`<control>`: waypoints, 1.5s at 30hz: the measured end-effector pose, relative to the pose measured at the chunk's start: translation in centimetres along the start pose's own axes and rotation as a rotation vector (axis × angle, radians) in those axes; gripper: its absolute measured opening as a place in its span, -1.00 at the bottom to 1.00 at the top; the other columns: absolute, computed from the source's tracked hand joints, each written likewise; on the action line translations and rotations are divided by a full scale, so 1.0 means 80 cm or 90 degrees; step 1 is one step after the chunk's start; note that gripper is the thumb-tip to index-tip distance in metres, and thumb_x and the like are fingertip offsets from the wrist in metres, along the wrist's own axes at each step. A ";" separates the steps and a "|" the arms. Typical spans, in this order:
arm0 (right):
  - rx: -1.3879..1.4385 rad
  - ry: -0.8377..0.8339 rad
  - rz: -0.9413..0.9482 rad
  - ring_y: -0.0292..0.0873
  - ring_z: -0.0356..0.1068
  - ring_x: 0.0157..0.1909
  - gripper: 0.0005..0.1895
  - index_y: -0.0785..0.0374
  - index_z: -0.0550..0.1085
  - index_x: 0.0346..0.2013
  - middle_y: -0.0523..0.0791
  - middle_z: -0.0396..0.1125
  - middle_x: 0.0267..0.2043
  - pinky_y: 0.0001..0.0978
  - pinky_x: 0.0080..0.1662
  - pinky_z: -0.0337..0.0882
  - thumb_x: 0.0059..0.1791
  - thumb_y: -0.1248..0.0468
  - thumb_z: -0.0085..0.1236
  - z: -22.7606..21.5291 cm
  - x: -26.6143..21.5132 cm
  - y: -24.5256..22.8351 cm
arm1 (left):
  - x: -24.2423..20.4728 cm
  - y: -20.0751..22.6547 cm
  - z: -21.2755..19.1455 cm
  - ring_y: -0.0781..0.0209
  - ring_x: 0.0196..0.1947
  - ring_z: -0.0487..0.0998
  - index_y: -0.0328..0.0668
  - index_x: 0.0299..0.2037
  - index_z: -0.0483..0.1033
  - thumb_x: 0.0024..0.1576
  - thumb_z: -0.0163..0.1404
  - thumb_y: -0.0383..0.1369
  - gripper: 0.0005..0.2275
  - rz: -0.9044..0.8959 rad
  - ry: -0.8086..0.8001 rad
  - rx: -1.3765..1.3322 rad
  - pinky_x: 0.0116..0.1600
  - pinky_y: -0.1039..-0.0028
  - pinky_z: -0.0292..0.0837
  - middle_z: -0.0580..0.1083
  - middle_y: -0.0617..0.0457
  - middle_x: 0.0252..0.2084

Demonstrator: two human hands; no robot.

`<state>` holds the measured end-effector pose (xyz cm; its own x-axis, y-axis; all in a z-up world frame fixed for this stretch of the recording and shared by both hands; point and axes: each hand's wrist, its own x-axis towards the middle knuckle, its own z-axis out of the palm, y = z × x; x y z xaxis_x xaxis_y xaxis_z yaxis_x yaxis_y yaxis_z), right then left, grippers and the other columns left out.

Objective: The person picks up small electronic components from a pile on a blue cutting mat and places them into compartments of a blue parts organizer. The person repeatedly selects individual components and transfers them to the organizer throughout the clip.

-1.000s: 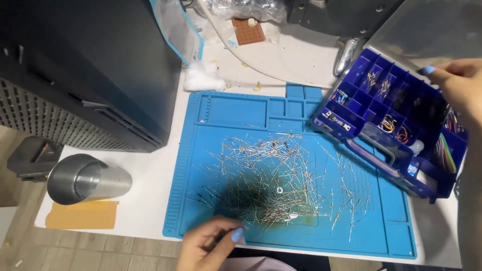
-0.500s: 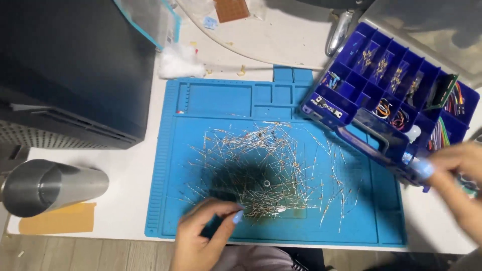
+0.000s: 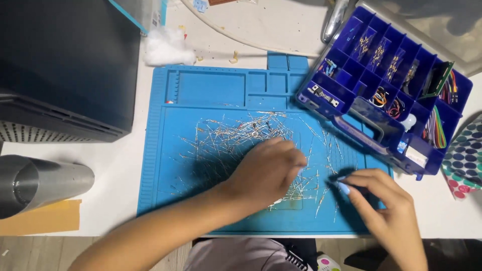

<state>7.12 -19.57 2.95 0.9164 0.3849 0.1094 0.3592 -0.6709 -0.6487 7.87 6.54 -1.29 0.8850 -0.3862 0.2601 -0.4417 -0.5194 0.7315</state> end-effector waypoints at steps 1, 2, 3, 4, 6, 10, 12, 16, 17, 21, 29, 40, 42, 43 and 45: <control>-0.002 -0.001 0.001 -0.15 0.53 0.01 -0.83 0.28 0.65 -0.16 -0.07 0.52 -0.09 -0.36 0.15 0.42 0.02 0.34 0.17 0.005 0.004 0.003 | 0.008 -0.003 0.008 -0.05 -0.31 0.48 -0.21 -0.25 0.59 0.27 -0.12 -0.52 -0.83 0.000 0.000 -0.002 0.01 0.17 0.34 0.48 -0.02 -0.36; 0.003 0.006 0.005 -0.15 0.52 0.00 -0.85 0.28 0.64 -0.17 -0.07 0.52 -0.09 -0.37 0.12 0.42 0.02 0.34 0.18 0.011 0.008 0.007 | 0.017 -0.006 0.015 -0.04 -0.26 0.46 -0.19 -0.24 0.58 0.20 0.04 -0.49 -0.95 0.037 0.048 0.014 -0.06 0.18 0.35 0.48 0.00 -0.32; 0.008 0.013 0.008 -0.15 0.51 -0.01 -0.87 0.29 0.64 -0.18 -0.07 0.52 -0.10 -0.38 0.10 0.42 0.03 0.34 0.19 0.016 0.013 0.011 | 0.026 -0.009 0.022 -0.04 -0.22 0.44 -0.18 -0.23 0.57 0.14 0.21 -0.46 -0.91 0.075 0.096 0.030 -0.12 0.19 0.35 0.49 0.02 -0.28; 0.005 0.015 0.009 -0.15 0.51 -0.01 -0.87 0.29 0.64 -0.18 -0.07 0.52 -0.10 -0.38 0.10 0.42 0.03 0.34 0.19 0.018 0.015 0.012 | 0.030 -0.013 0.030 -0.04 -0.22 0.44 -0.18 -0.23 0.57 0.14 0.21 -0.46 -0.91 0.078 0.097 0.028 -0.12 0.19 0.35 0.49 0.02 -0.28; -0.008 0.013 0.000 -0.15 0.50 0.00 -0.86 0.28 0.63 -0.15 -0.08 0.52 -0.09 -0.35 0.13 0.41 0.02 0.35 0.21 0.022 0.020 0.016 | 0.038 -0.021 0.047 0.02 -0.09 0.45 -0.03 -0.19 0.54 0.05 0.26 -0.29 -0.80 0.082 0.042 0.099 -0.05 0.22 0.36 0.46 0.11 -0.23; -0.035 -0.003 0.005 -0.13 0.48 0.07 -0.78 0.25 0.62 -0.10 -0.08 0.48 -0.02 -0.34 0.18 0.39 -0.04 0.31 0.30 0.024 0.021 0.022 | 0.035 -0.029 0.058 0.07 -0.14 0.42 -0.01 -0.33 0.51 -0.09 0.40 -0.21 -0.70 0.101 0.057 0.143 -0.07 0.28 0.32 0.42 0.15 -0.29; -0.063 -0.002 0.027 -0.11 0.45 0.12 -0.70 0.24 0.61 -0.06 -0.09 0.46 0.00 -0.30 0.16 0.39 -0.08 0.26 0.35 0.026 0.023 0.021 | 0.030 -0.030 0.057 0.05 -0.11 0.42 -0.01 -0.33 0.52 -0.07 0.38 -0.22 -0.73 0.095 0.050 0.134 -0.05 0.26 0.33 0.43 0.14 -0.27; -0.081 -0.012 0.031 -0.11 0.44 0.10 -0.74 0.20 0.62 -0.07 -0.11 0.45 -0.04 -0.28 0.13 0.39 -0.05 0.25 0.32 0.031 0.027 0.030 | 0.025 -0.033 0.066 0.07 -0.09 0.42 0.03 -0.31 0.56 -0.05 0.37 -0.24 -0.77 0.089 0.060 0.152 -0.03 0.27 0.29 0.43 0.17 -0.25; -0.076 -0.011 0.039 -0.12 0.43 0.07 -0.77 0.21 0.62 -0.10 -0.11 0.44 -0.06 -0.30 0.10 0.39 -0.04 0.26 0.32 0.032 0.028 0.033 | 0.025 -0.034 0.069 0.07 -0.10 0.41 0.01 -0.32 0.56 -0.01 0.34 -0.24 -0.80 0.097 0.077 0.161 -0.04 0.27 0.27 0.43 0.16 -0.26; -0.076 -0.021 0.065 -0.15 0.41 -0.08 -0.84 0.20 0.61 -0.17 -0.13 0.45 -0.16 -0.35 0.01 0.36 -0.02 0.25 0.31 0.035 0.029 0.042 | 0.022 -0.034 0.072 0.08 -0.11 0.41 0.01 -0.32 0.55 0.07 0.29 -0.26 -0.84 0.113 0.100 0.164 -0.03 0.29 0.27 0.43 0.16 -0.25; -0.060 -0.038 0.107 -0.19 0.42 -0.12 -0.79 0.20 0.62 -0.11 -0.14 0.44 -0.14 -0.39 -0.01 0.38 -0.04 0.29 0.33 0.030 0.027 0.031 | 0.021 -0.026 0.085 0.07 -0.20 0.39 0.01 -0.45 0.50 0.05 0.15 -0.48 -0.87 0.117 0.175 0.285 -0.07 0.29 0.26 0.39 0.13 -0.36; -0.042 0.032 0.057 -0.12 0.44 -0.01 -0.87 0.32 0.61 -0.16 -0.05 0.47 -0.10 -0.33 0.12 0.40 0.00 0.37 0.29 0.030 0.019 0.031 | 0.020 -0.027 0.073 0.07 -0.18 0.40 -0.01 -0.38 0.52 0.17 0.23 -0.30 -0.86 0.097 0.156 0.260 -0.10 0.28 0.24 0.40 0.14 -0.33; -0.037 0.051 0.039 -0.14 0.46 -0.05 -0.92 0.32 0.62 -0.19 -0.05 0.49 -0.13 -0.36 0.06 0.42 0.05 0.37 0.25 0.033 0.019 0.035 | 0.019 -0.026 0.071 0.08 -0.17 0.41 0.00 -0.35 0.52 0.11 0.28 -0.21 -0.80 0.100 0.153 0.263 -0.10 0.29 0.24 0.41 0.15 -0.31; -0.037 0.052 0.038 -0.14 0.46 -0.05 -0.92 0.32 0.62 -0.19 -0.05 0.49 -0.13 -0.36 0.06 0.42 0.05 0.37 0.25 0.034 0.019 0.034 | 0.019 -0.027 0.070 0.08 -0.17 0.41 0.00 -0.35 0.52 0.11 0.28 -0.21 -0.80 0.101 0.153 0.264 -0.10 0.29 0.24 0.41 0.15 -0.31; -0.025 0.058 0.041 -0.16 0.46 -0.06 -0.92 0.30 0.63 -0.18 -0.06 0.49 -0.13 -0.40 0.02 0.43 0.05 0.38 0.25 0.036 0.018 0.032 | 0.020 -0.027 0.068 0.10 -0.14 0.42 0.01 -0.33 0.52 -0.03 0.37 -0.08 -0.69 0.098 0.144 0.236 -0.06 0.30 0.25 0.42 0.15 -0.28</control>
<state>8.88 -18.88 -0.72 0.9497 0.2813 0.1378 0.3035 -0.7177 -0.6268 9.43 2.94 -5.90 0.7969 -0.3248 0.5094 -0.5566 -0.7226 0.4100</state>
